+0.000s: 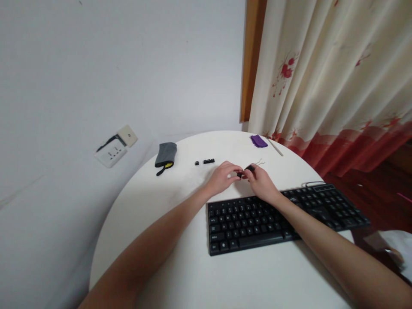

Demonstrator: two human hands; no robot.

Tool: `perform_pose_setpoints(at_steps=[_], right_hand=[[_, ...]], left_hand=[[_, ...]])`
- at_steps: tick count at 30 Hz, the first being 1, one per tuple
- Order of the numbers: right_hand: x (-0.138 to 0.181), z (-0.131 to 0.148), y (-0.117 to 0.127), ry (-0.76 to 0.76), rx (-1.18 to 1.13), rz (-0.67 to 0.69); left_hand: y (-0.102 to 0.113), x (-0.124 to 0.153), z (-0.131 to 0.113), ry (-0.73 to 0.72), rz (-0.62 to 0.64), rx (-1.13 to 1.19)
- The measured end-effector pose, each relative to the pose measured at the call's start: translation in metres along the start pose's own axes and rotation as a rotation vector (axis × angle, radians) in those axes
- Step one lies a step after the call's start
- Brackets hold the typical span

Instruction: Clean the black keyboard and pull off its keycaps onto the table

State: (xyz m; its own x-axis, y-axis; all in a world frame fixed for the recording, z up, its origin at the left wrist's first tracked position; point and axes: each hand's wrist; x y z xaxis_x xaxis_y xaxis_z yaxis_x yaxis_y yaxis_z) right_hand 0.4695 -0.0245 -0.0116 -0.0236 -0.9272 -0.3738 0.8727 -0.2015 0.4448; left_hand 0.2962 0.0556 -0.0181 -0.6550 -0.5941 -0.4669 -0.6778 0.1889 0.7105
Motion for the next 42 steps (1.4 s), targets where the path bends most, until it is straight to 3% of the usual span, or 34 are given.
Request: perform_pose_setpoints(at_steps=[7,12,20,30,37,42], right_hand=[[-0.002,-0.002,0.0,0.004,0.029,-0.055],[-0.002,0.0,0.003,0.022,0.094,-0.087],[-0.002,-0.004,0.001,0.006,0.074,-0.069],[-0.003,-0.001,0.005,-0.013,0.054,-0.104],[-0.003,-0.009,0.003,-0.054,0.039,-0.127],[-0.003,-0.008,0.002,-0.052,0.032,-0.129]], left_hand=[[0.008,-0.001,-0.006,-0.155,0.059,-0.332],[0.01,-0.001,-0.009,-0.231,0.078,-0.441],[0.012,0.0,-0.01,-0.257,0.034,-0.414],[0.01,0.001,-0.015,-0.22,0.081,-0.289],[0.01,0.0,-0.003,-0.132,-0.088,-0.156],[0.03,-0.02,0.018,0.088,-0.255,-0.233]])
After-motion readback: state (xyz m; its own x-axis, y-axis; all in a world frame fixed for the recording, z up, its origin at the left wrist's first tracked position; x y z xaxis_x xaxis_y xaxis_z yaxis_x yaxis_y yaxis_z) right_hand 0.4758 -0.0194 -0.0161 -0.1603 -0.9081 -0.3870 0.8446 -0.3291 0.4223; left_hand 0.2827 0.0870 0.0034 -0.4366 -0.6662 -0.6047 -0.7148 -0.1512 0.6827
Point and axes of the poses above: each hand's wrist, its own x-axis away from the middle knuckle, its own y-axis out of the back of the hand, z = x × y, and after that the axes turned 8 degrees about y, right-handed
